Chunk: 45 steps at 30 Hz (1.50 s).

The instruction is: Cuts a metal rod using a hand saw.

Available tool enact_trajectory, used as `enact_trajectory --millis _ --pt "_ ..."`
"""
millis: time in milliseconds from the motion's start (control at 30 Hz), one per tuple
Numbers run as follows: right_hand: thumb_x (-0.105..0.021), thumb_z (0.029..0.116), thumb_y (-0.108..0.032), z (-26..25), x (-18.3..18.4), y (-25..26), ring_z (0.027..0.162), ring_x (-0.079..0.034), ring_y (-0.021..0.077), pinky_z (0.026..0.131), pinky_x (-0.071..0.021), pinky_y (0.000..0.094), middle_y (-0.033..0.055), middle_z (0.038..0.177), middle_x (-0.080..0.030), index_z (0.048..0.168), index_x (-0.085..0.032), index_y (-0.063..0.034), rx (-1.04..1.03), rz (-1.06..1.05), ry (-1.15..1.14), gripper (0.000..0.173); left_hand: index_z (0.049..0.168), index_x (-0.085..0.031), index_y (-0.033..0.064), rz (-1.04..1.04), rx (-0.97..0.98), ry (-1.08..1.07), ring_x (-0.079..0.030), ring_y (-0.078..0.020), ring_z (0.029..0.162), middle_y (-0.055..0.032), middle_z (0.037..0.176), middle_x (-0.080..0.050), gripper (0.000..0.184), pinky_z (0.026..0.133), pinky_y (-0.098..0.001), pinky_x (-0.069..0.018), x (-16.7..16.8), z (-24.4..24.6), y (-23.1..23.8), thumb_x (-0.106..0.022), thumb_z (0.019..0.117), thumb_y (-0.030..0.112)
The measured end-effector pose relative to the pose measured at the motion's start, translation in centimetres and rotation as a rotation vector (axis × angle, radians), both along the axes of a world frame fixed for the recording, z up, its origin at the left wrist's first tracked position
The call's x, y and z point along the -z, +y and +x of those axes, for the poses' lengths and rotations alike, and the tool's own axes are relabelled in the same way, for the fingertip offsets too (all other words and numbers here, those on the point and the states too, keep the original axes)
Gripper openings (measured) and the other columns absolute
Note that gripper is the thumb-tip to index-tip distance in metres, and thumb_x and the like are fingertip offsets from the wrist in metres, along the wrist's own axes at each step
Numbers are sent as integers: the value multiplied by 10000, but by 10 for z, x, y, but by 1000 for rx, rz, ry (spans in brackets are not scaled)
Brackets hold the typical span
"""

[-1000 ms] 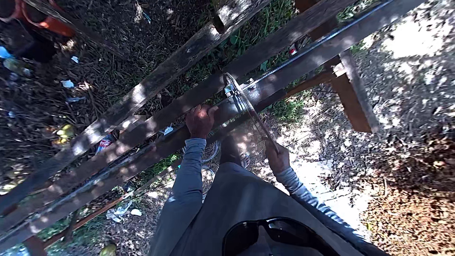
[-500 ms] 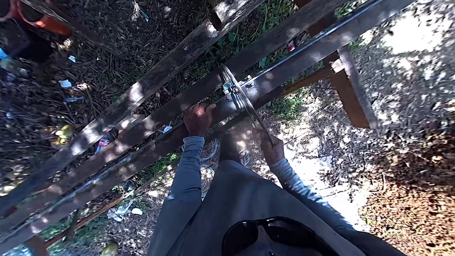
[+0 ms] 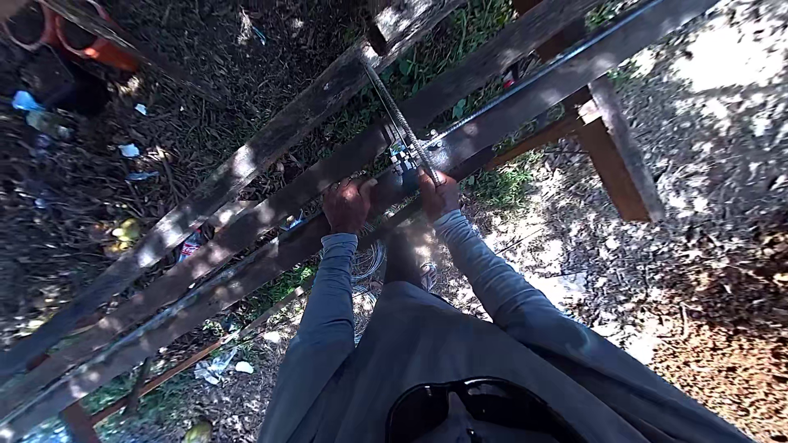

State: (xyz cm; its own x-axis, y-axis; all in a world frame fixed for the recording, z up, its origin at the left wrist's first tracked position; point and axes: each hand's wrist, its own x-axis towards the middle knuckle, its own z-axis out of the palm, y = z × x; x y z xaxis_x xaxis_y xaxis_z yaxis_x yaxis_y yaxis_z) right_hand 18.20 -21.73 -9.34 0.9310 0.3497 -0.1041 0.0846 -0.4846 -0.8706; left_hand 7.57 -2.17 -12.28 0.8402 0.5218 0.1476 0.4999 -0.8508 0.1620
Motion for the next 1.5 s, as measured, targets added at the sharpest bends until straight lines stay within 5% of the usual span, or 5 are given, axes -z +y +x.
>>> enact_trajectory --millis 333,600,933,1200,1500 --pt "-433 1072 -410 -102 -2 -152 512 -507 73 507 -478 330 -21 602 -534 1008 -722 -24 -10 -27 53 486 943 -732 177 -24 0 -29 -706 -248 887 -47 924 -736 649 777 -499 -552 -2 0 -4 -367 1006 710" --pt "-501 1052 -422 2 -5 -5 592 -572 209 593 -483 475 72 646 -568 826 -652 -50 -3 -63 33 461 964 -745 211 -6 20 -31 -707 -221 918 -21 935 -742 590 832 -463 -557 1 -1 1 -379 1025 670" --pt "-437 1066 -411 -99 -11 -149 506 -499 60 505 -467 314 -33 593 -524 943 -713 -33 -7 -41 47 483 949 -729 189 -4 -13 0 -702 -263 900 -50 915 -725 629 763 -512 -543 0 2 -3 -370 1006 704" --pt "-510 1052 -447 5 -5 -1 592 -564 205 596 -478 464 75 638 -560 803 -645 -47 23 -36 20 491 987 -744 207 -5 6 21 -705 -242 933 -36 948 -738 614 835 -487 -551 0 2 -2 -363 1018 687" --pt "-435 1064 -403 -95 -10 -147 510 -497 68 504 -462 324 -39 588 -500 880 -677 -46 -20 -37 66 470 969 -736 197 -1 -13 28 -700 -266 928 -51 931 -724 637 779 -505 -550 0 1 -3 -355 1008 706"
